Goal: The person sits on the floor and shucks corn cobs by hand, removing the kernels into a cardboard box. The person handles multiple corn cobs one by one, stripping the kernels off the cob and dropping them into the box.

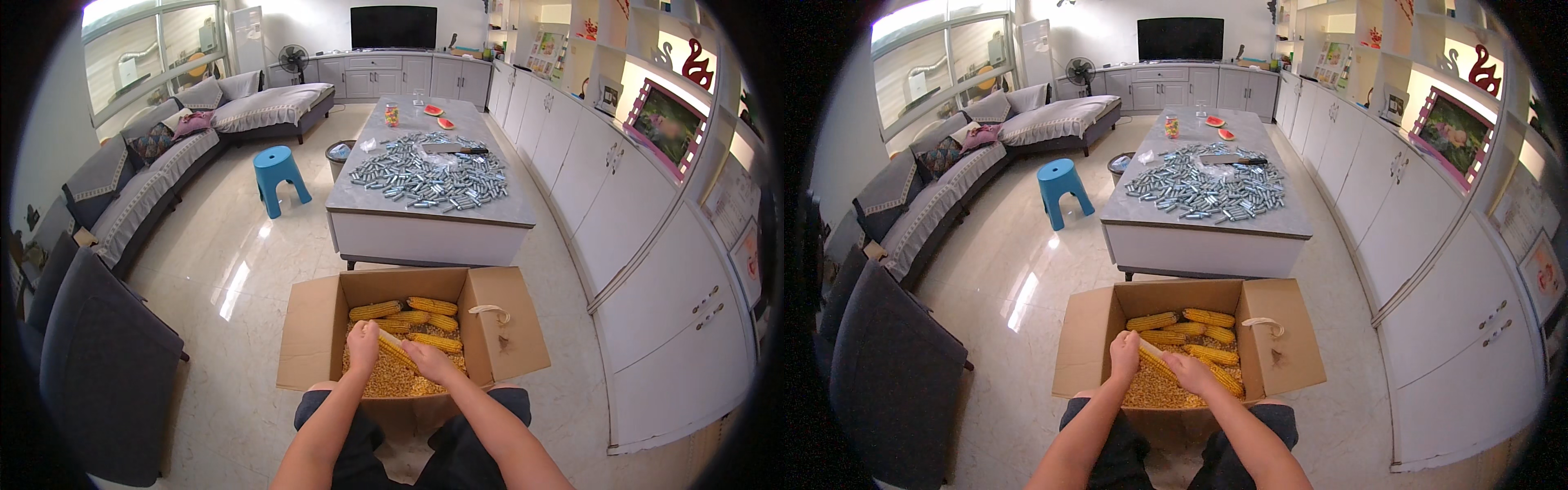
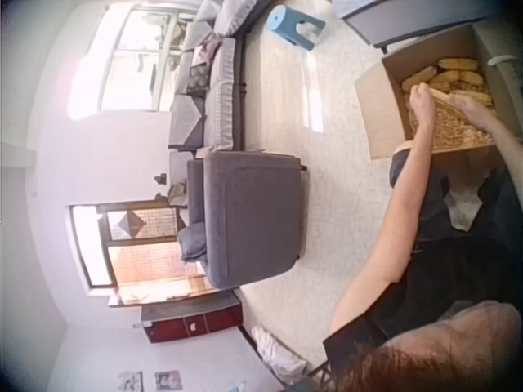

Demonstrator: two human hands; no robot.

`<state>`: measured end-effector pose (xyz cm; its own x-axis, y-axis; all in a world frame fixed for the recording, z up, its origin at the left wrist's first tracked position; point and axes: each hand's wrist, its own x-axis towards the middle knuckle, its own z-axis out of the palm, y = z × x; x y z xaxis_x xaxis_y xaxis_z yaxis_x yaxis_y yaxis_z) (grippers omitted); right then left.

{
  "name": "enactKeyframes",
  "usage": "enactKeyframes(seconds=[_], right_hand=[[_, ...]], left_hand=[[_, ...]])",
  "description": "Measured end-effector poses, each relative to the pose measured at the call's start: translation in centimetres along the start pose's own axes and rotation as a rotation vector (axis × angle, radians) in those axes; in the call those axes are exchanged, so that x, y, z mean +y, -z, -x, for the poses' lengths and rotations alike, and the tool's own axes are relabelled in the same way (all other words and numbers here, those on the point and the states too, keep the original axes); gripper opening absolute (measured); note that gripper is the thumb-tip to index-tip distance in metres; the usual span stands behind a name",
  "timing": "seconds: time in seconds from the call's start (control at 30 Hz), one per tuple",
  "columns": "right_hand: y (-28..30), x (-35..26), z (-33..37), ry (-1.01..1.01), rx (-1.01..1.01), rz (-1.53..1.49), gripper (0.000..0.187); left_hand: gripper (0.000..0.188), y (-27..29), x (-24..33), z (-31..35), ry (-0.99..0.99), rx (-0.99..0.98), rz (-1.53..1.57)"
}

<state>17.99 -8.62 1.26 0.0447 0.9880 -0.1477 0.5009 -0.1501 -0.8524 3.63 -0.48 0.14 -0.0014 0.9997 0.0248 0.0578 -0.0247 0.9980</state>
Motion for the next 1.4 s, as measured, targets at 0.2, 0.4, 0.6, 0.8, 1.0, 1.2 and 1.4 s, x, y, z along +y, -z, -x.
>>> enactKeyframes(seconds=[0.2,0.4,0.6,0.8,1.0,1.2,1.4], right_hand=[[-0.6,1.9,-1.1,-0.094,0.098,-0.009,0.057],[0.1,3.4,-1.6,-0.045,-0.108,0.086,0.059],[0.5,0.3,0.1,0.014,-0.024,0.079,0.057],[0.8,0.4,0.0,-0.114,-0.035,0.105,0.062],[1.2,2.4,-0.5,-0.139,-0.05,-0.091,0.06],[1.9,0.7,0.8,-0.022,-0.132,0.11,0.056],[1.5,0.1,1.5,-0.014,-0.015,0.189,0.058]], left_hand=[[0.024,-0.1,0.9,0.5,-0.072,-0.014,-0.045],[0.023,0.7,0.5,-0.5,0.282,0.018,0.101],[0.027,0.7,-1.5,-0.9,0.139,0.044,0.073],[0.03,0.7,0.1,0.0,0.079,0.031,-0.017],[0.027,0.6,1.3,0.2,0.224,0.044,0.112],[0.027,1.5,-1.4,-1.1,0.203,0.11,0.096],[0.031,1.4,-1.0,-0.7,0.152,0.099,0.033]])
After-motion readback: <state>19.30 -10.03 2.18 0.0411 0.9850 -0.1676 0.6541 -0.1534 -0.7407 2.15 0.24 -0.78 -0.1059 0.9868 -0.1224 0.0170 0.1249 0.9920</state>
